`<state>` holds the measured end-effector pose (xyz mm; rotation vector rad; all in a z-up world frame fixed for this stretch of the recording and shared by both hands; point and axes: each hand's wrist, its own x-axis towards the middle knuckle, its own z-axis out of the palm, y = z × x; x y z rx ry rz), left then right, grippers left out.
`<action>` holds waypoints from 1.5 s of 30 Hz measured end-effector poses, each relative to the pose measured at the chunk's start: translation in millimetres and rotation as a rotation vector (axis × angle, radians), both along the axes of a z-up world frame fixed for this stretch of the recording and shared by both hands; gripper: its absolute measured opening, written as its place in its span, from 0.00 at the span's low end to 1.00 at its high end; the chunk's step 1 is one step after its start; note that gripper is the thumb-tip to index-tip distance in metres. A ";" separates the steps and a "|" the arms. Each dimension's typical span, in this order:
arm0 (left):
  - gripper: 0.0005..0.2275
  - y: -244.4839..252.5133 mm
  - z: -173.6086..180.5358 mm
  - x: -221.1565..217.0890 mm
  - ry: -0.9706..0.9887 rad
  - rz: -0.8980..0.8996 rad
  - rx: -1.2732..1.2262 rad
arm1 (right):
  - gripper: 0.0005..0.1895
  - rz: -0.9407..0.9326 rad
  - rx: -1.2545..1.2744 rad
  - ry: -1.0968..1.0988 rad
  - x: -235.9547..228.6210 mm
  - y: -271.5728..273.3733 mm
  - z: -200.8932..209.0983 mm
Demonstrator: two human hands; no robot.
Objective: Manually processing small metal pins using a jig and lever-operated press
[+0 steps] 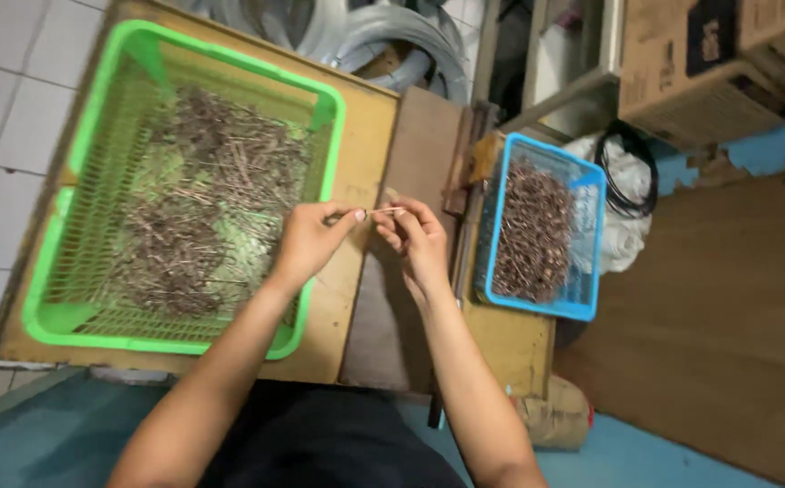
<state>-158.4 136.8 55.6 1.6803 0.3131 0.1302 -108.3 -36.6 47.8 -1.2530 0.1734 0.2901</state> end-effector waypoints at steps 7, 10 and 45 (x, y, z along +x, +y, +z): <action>0.08 -42.4 -14.3 29.7 0.009 -0.123 0.072 | 0.16 0.035 -0.100 -0.168 6.2 -59.1 6.3; 0.08 -56.5 -14.8 36.8 0.038 -0.161 0.019 | 0.18 0.067 -0.339 -0.382 13.1 -84.4 -2.1; 0.04 -77.9 -28.8 131.3 -0.181 -0.101 0.449 | 0.21 0.260 -1.533 -0.141 -33.2 -141.1 29.7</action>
